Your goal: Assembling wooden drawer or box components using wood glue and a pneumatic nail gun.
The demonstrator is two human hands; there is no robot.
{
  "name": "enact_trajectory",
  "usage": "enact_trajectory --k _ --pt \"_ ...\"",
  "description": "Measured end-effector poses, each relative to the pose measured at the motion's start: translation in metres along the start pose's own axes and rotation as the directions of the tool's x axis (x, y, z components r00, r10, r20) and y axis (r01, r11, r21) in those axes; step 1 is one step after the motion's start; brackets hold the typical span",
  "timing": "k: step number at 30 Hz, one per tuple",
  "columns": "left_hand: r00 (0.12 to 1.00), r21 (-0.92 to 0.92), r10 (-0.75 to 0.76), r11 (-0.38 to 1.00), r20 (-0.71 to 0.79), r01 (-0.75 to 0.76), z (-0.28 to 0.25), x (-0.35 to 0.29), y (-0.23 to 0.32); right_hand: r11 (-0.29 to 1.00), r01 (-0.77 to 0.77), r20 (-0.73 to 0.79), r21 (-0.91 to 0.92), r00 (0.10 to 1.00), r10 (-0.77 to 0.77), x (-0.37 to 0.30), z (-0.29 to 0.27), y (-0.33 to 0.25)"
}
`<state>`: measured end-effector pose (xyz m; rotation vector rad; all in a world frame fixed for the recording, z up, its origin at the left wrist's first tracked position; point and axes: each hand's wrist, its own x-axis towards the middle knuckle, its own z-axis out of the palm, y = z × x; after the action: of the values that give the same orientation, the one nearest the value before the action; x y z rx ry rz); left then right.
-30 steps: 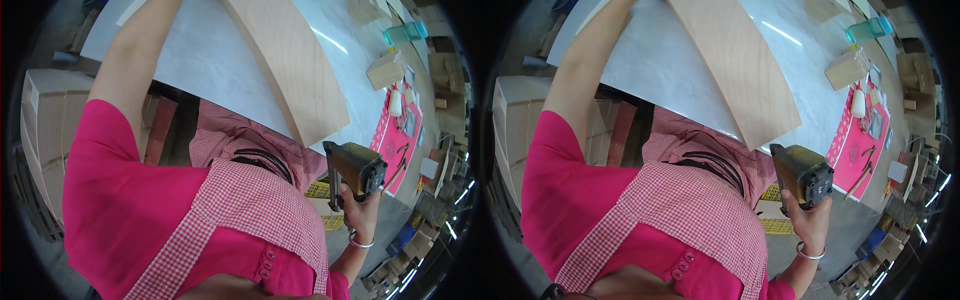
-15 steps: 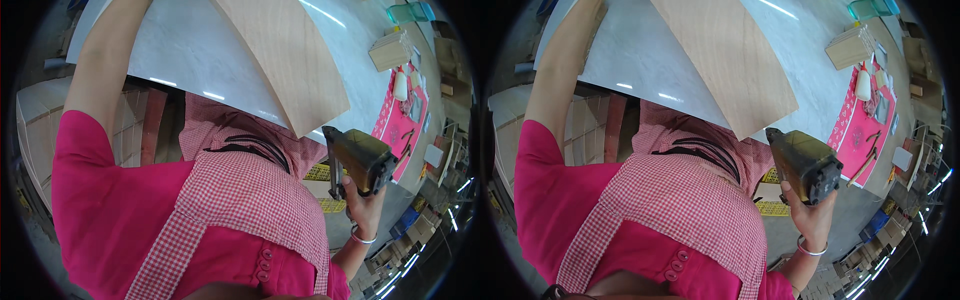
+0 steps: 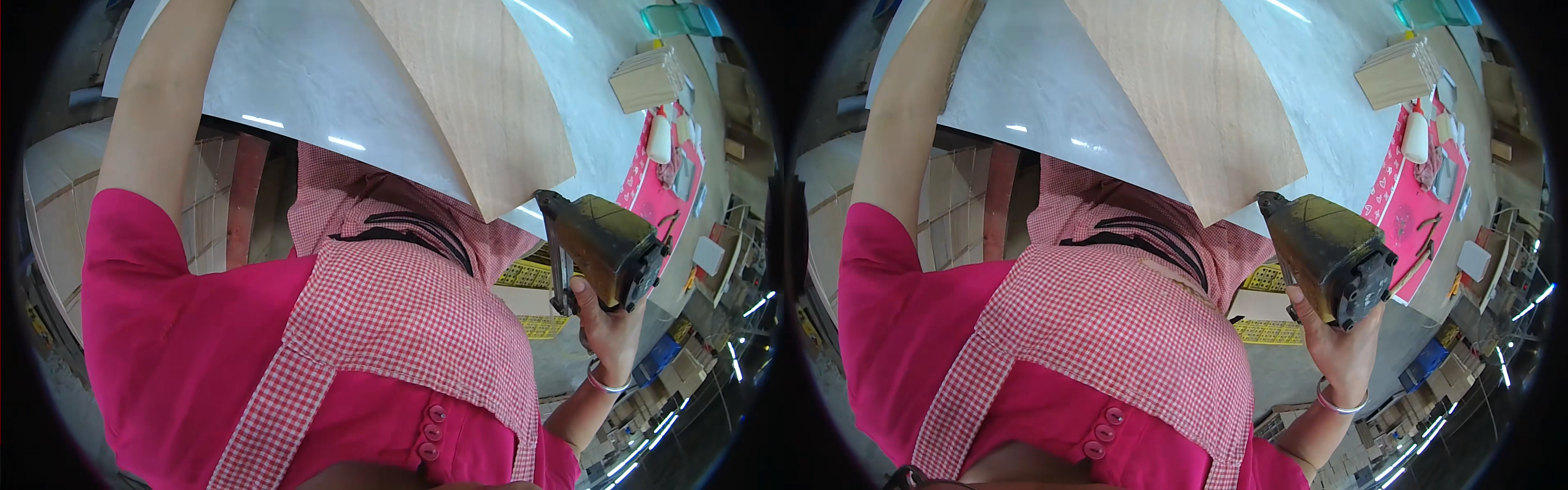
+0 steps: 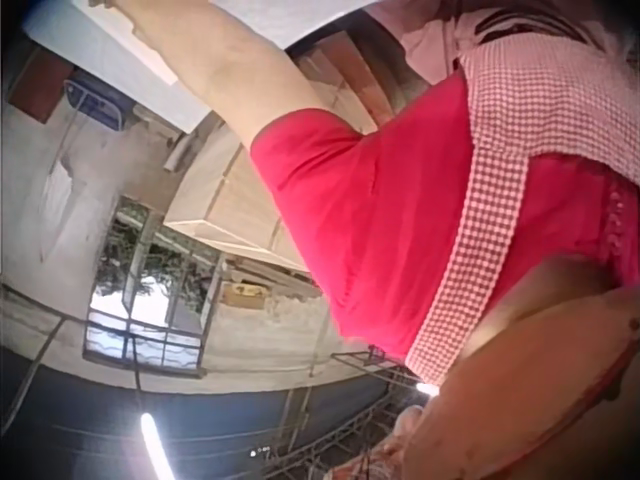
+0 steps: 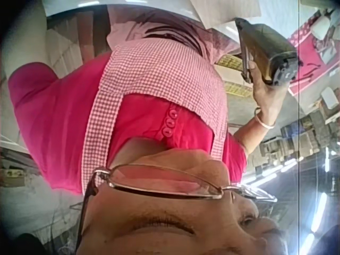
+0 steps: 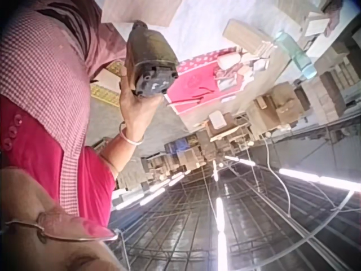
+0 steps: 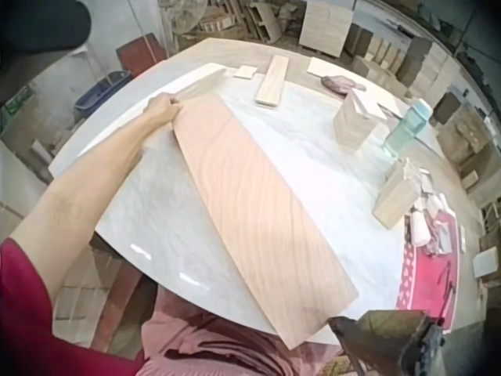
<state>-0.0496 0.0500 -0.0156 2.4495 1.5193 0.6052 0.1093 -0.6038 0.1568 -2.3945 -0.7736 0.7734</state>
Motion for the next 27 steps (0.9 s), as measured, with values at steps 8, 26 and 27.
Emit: enact_trajectory --k 8,26,27 --pt "1.000 -0.035 -0.009 0.999 0.014 0.010 0.000 0.003 -0.004 0.985 0.061 0.048 -0.164 0.997 -0.054 0.007 -0.011 -0.011" --pt "1.000 -0.093 0.014 0.996 -0.007 -0.014 0.008 0.008 -0.004 0.999 -0.048 0.021 0.026 0.999 0.047 -0.001 -0.010 0.019" --pt "0.999 -0.095 0.013 0.995 -0.033 -0.016 0.007 0.005 -0.004 0.997 0.011 -0.055 0.080 0.998 -0.007 -0.007 -0.005 0.025"
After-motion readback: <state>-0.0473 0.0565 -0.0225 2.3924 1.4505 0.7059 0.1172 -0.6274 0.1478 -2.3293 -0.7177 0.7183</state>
